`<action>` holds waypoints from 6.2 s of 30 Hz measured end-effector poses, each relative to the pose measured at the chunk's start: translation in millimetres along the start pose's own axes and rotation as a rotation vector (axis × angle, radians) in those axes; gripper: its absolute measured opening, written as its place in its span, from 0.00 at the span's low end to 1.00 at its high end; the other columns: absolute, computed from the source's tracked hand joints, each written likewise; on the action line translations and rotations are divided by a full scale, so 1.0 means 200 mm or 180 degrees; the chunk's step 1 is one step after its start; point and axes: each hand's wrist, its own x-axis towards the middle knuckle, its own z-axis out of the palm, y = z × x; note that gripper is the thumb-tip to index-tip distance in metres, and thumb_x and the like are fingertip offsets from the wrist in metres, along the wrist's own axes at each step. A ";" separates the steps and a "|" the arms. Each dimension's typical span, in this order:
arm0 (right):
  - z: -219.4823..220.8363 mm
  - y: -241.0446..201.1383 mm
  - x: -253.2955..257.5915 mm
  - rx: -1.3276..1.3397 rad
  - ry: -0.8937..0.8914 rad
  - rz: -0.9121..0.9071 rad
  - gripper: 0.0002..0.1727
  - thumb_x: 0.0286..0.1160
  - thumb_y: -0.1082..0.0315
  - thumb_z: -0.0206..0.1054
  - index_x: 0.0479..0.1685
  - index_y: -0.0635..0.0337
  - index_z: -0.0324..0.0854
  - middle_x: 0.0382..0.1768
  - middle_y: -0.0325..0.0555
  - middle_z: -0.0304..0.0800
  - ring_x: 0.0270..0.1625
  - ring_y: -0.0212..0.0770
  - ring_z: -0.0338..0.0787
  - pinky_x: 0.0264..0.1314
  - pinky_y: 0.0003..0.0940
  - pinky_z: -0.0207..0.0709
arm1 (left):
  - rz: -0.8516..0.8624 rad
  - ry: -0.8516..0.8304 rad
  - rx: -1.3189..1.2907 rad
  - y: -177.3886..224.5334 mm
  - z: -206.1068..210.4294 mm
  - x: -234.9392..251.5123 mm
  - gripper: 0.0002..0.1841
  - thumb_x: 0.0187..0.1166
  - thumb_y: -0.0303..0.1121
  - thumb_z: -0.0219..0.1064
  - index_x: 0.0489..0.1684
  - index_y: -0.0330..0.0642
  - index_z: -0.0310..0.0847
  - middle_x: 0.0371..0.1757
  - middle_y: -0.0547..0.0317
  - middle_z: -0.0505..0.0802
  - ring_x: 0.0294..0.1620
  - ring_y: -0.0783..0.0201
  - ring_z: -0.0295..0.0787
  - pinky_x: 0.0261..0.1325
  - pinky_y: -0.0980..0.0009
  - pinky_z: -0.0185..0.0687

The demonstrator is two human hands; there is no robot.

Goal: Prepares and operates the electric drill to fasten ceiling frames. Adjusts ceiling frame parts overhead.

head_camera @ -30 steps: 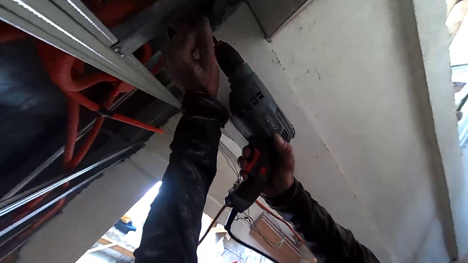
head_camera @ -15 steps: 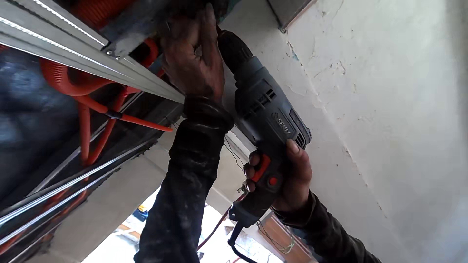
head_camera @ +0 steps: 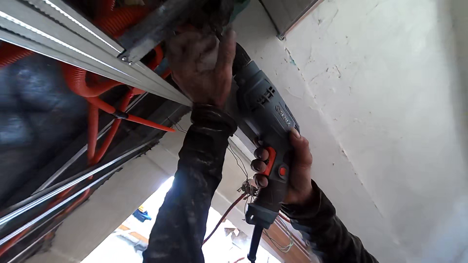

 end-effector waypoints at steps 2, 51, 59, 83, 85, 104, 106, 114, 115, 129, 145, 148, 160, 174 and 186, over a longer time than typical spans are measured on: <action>-0.01 0.01 0.00 0.0037 -0.0028 0.0002 0.30 0.71 0.41 0.72 0.54 0.61 0.85 0.39 0.54 0.93 0.40 0.50 0.96 0.40 0.45 0.92 | 0.0013 -0.0249 0.0209 0.01 -0.03 -0.03 0.23 0.68 0.54 0.77 0.22 0.39 0.88 0.55 0.40 0.88 0.60 0.52 0.82 0.64 0.62 0.76; 0.06 0.04 0.08 -0.0251 0.0219 -0.0119 0.30 0.65 0.38 0.75 0.46 0.58 0.87 0.31 0.49 0.91 0.32 0.46 0.94 0.36 0.42 0.90 | -0.0390 -0.0395 -0.0023 0.02 -0.05 -0.08 0.26 0.65 0.55 0.77 0.07 0.45 0.79 0.62 0.40 0.87 0.73 0.46 0.73 0.77 0.53 0.61; 0.06 0.04 0.09 -0.0321 0.0206 -0.0169 0.31 0.66 0.38 0.74 0.50 0.58 0.86 0.32 0.50 0.91 0.33 0.47 0.94 0.36 0.43 0.91 | -0.0386 -0.0324 -0.0055 0.02 -0.04 -0.08 0.26 0.66 0.55 0.77 0.08 0.45 0.79 0.61 0.40 0.87 0.71 0.47 0.75 0.76 0.54 0.62; 0.04 0.02 0.10 -0.0513 0.0154 -0.0220 0.29 0.65 0.39 0.75 0.47 0.58 0.87 0.31 0.48 0.90 0.33 0.45 0.94 0.37 0.43 0.91 | -0.0369 -0.0342 0.0079 0.02 -0.04 -0.09 0.26 0.67 0.57 0.74 0.09 0.46 0.82 0.63 0.39 0.87 0.71 0.46 0.75 0.75 0.53 0.63; 0.04 0.02 0.10 -0.0532 0.0152 -0.0218 0.29 0.66 0.39 0.75 0.47 0.58 0.87 0.31 0.48 0.90 0.33 0.45 0.94 0.36 0.43 0.91 | -0.0332 -0.0296 0.0051 0.01 -0.04 -0.09 0.26 0.67 0.56 0.74 0.08 0.45 0.81 0.63 0.38 0.87 0.71 0.45 0.76 0.75 0.53 0.64; 0.05 0.04 0.12 -0.0692 0.0200 -0.0332 0.29 0.65 0.38 0.75 0.47 0.57 0.87 0.30 0.47 0.90 0.32 0.45 0.94 0.35 0.43 0.91 | -0.0309 -0.0299 0.0036 0.02 -0.04 -0.08 0.26 0.70 0.55 0.73 0.08 0.44 0.81 0.61 0.38 0.88 0.71 0.46 0.76 0.75 0.53 0.64; 0.04 0.04 0.12 -0.0753 0.0170 -0.0363 0.29 0.65 0.38 0.75 0.47 0.56 0.87 0.31 0.47 0.90 0.32 0.45 0.94 0.35 0.43 0.91 | -0.0283 -0.0287 0.0049 0.02 -0.04 -0.09 0.26 0.71 0.54 0.72 0.09 0.43 0.82 0.60 0.37 0.89 0.70 0.46 0.77 0.75 0.54 0.64; 0.05 0.05 0.12 -0.0717 0.0212 -0.0387 0.29 0.65 0.38 0.75 0.47 0.56 0.87 0.30 0.47 0.90 0.32 0.44 0.94 0.35 0.43 0.91 | -0.0416 -0.0329 -0.0001 0.03 -0.05 -0.08 0.26 0.70 0.54 0.72 0.08 0.44 0.82 0.62 0.38 0.88 0.71 0.46 0.75 0.74 0.54 0.63; 0.05 0.05 0.12 -0.0707 0.0221 -0.0394 0.29 0.65 0.39 0.76 0.47 0.56 0.87 0.30 0.47 0.90 0.32 0.45 0.94 0.35 0.43 0.91 | -0.0435 -0.0343 -0.0002 0.03 -0.05 -0.08 0.26 0.70 0.54 0.72 0.08 0.44 0.81 0.62 0.38 0.88 0.71 0.47 0.75 0.74 0.54 0.63; 0.07 0.07 0.13 -0.0723 0.0295 -0.0461 0.30 0.65 0.39 0.75 0.50 0.57 0.86 0.33 0.49 0.91 0.33 0.47 0.94 0.35 0.45 0.91 | -0.0319 -0.0286 -0.0213 0.01 -0.04 -0.09 0.26 0.71 0.50 0.73 0.06 0.42 0.78 0.62 0.36 0.88 0.70 0.46 0.76 0.75 0.52 0.63; 0.07 0.05 0.11 0.0085 0.0137 0.0039 0.37 0.64 0.32 0.71 0.52 0.60 0.85 0.38 0.56 0.92 0.37 0.52 0.95 0.36 0.46 0.91 | 0.0272 -0.1351 0.0325 -0.02 -0.19 -0.11 0.46 0.52 0.86 0.58 0.23 0.44 0.85 0.81 0.27 0.72 0.85 0.29 0.58 0.86 0.35 0.46; 0.07 0.06 0.11 0.0045 0.0109 -0.0030 0.36 0.64 0.32 0.72 0.53 0.58 0.86 0.39 0.57 0.93 0.38 0.51 0.96 0.37 0.46 0.91 | 0.0015 -0.1691 0.0809 0.08 -0.23 -0.12 0.54 0.39 0.91 0.61 0.36 0.42 0.86 0.89 0.28 0.60 0.92 0.24 0.41 0.87 0.26 0.33; 0.08 0.16 0.05 -0.0141 0.0077 -0.0614 0.29 0.72 0.43 0.70 0.58 0.61 0.84 0.47 0.57 0.92 0.49 0.52 0.95 0.54 0.50 0.90 | -0.1433 -0.1454 0.0655 0.34 -0.13 -0.17 0.46 0.35 0.63 0.86 0.50 0.37 0.76 0.95 0.34 0.41 0.95 0.31 0.30 0.91 0.35 0.36; 0.07 0.13 0.07 -0.0188 0.0387 -0.0411 0.14 0.74 0.58 0.72 0.40 0.62 0.85 0.32 0.50 0.89 0.28 0.40 0.92 0.31 0.34 0.89 | -0.1280 -0.1412 0.0826 0.33 -0.10 -0.18 0.44 0.38 0.64 0.83 0.49 0.35 0.81 0.94 0.30 0.44 0.95 0.30 0.31 0.93 0.38 0.28; 0.06 0.13 0.07 -0.0343 0.0457 -0.0424 0.15 0.72 0.57 0.73 0.39 0.62 0.85 0.29 0.50 0.88 0.27 0.41 0.91 0.31 0.34 0.89 | -0.1268 -0.1366 0.0848 0.33 -0.10 -0.19 0.43 0.41 0.64 0.81 0.48 0.36 0.80 0.94 0.30 0.45 0.95 0.31 0.33 0.93 0.37 0.28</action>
